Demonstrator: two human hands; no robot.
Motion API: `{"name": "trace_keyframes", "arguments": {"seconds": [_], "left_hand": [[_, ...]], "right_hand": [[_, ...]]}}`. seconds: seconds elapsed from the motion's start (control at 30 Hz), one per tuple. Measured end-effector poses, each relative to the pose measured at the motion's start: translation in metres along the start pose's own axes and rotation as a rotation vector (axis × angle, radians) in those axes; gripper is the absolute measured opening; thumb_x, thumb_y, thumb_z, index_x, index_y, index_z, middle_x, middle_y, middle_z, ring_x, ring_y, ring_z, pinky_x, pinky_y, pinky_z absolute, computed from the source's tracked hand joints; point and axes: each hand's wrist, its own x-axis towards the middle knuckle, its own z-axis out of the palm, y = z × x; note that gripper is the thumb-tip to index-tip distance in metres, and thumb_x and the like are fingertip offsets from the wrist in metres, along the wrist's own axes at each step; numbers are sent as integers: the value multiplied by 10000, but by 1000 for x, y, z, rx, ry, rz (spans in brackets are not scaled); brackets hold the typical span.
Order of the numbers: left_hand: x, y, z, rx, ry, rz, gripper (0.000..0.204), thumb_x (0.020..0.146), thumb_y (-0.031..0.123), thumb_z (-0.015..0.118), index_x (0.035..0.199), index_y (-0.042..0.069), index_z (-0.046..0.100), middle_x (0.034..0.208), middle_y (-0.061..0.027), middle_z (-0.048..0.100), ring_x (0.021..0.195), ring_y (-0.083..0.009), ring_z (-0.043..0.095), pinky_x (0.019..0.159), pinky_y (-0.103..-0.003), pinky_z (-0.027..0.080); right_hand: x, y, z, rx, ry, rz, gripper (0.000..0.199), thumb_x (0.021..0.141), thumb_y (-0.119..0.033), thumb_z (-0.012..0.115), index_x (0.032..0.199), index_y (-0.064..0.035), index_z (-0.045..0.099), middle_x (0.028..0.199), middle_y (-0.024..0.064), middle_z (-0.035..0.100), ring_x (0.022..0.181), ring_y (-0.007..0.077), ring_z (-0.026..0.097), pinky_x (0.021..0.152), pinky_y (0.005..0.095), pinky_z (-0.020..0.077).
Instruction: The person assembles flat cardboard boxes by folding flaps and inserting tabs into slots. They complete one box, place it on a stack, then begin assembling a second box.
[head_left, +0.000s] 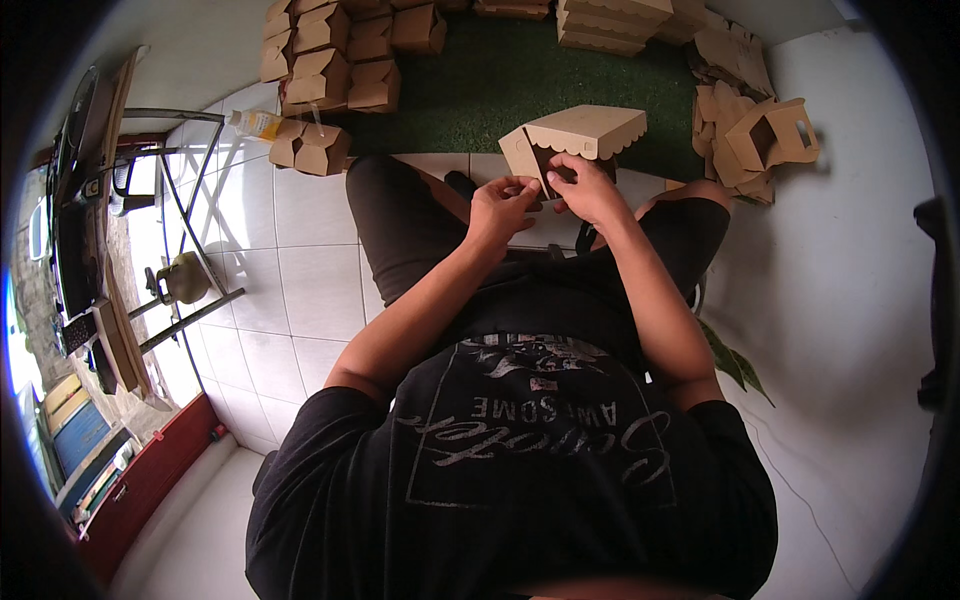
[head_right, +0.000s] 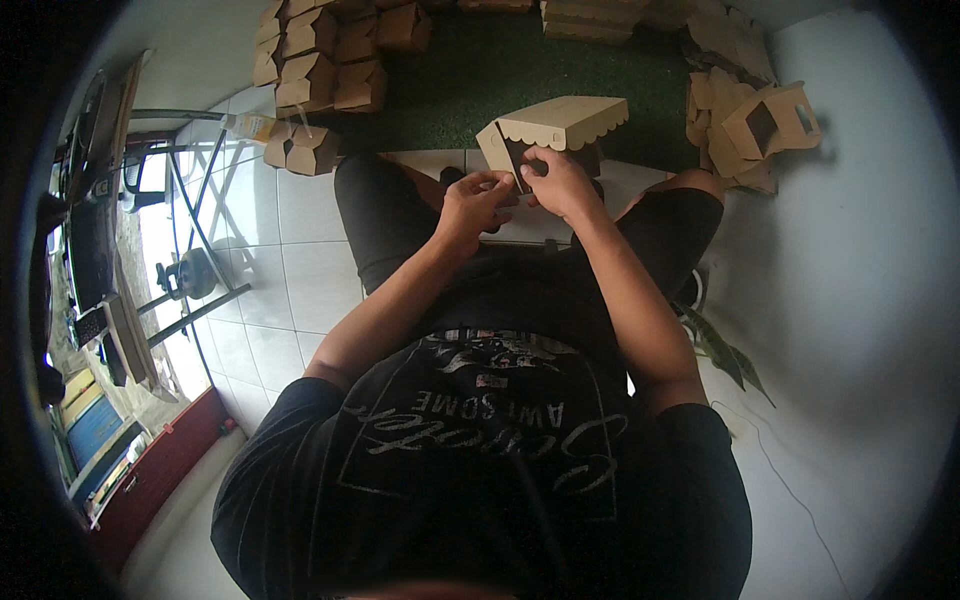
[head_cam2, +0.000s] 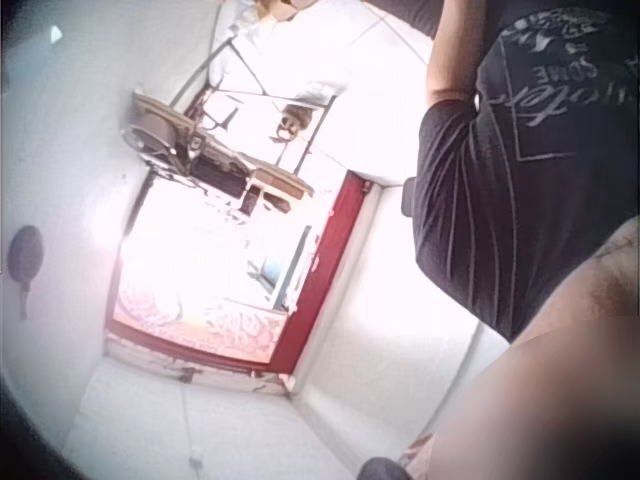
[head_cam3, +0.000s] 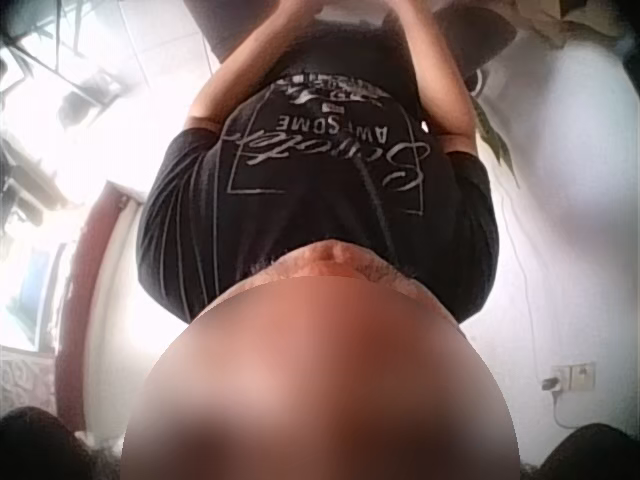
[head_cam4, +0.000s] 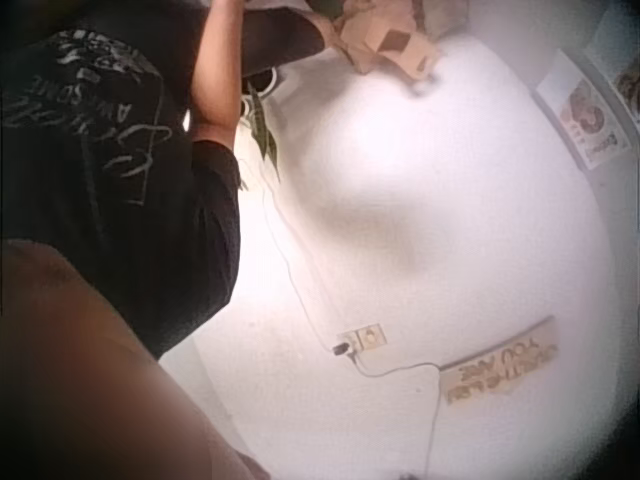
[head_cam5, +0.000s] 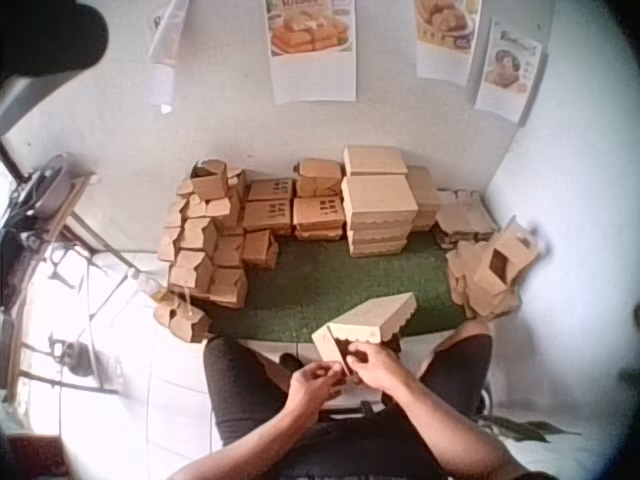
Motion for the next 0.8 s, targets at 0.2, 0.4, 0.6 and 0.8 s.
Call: {"name": "trace_keyframes", "arguments": {"seconds": [0.2, 0.4, 0.6, 0.8], "left_hand": [[-5, 6, 1, -31, 39, 27, 361, 1048, 231, 828, 1311, 102, 617, 1171, -106, 770, 1020, -192, 787, 826, -380, 640], [-6, 11, -5, -22, -8, 1, 386, 1045, 280, 844, 1321, 113, 632, 1176, -97, 763, 1033, -197, 784, 844, -381, 640], [-4, 8, -7, -15, -24, 19, 388, 1048, 290, 845, 1330, 116, 642, 1167, -87, 753, 1044, -203, 775, 866, -372, 632], [1, 4, -8, -32, -33, 24, 353, 1055, 261, 837, 1300, 102, 639, 1160, -90, 769, 1015, -188, 771, 848, -358, 634]], "right_hand": [[-7, -10, -2, -16, -22, 8, 314, 1109, -219, 692, 1376, -53, 698, 1192, 165, 796, 704, 188, 782, 727, 394, 610], [-11, -14, -2, -52, -8, -7, 307, 1110, -213, 683, 1374, -56, 691, 1172, 158, 793, 680, 181, 771, 717, 397, 604], [-10, -14, -1, -36, -23, -2, 313, 1111, -206, 677, 1388, -61, 685, 1194, 149, 791, 675, 176, 767, 711, 397, 604], [-13, -13, 0, -21, -24, -5, 311, 1113, -200, 670, 1388, -56, 683, 1233, 157, 779, 671, 181, 763, 708, 391, 605]]}}
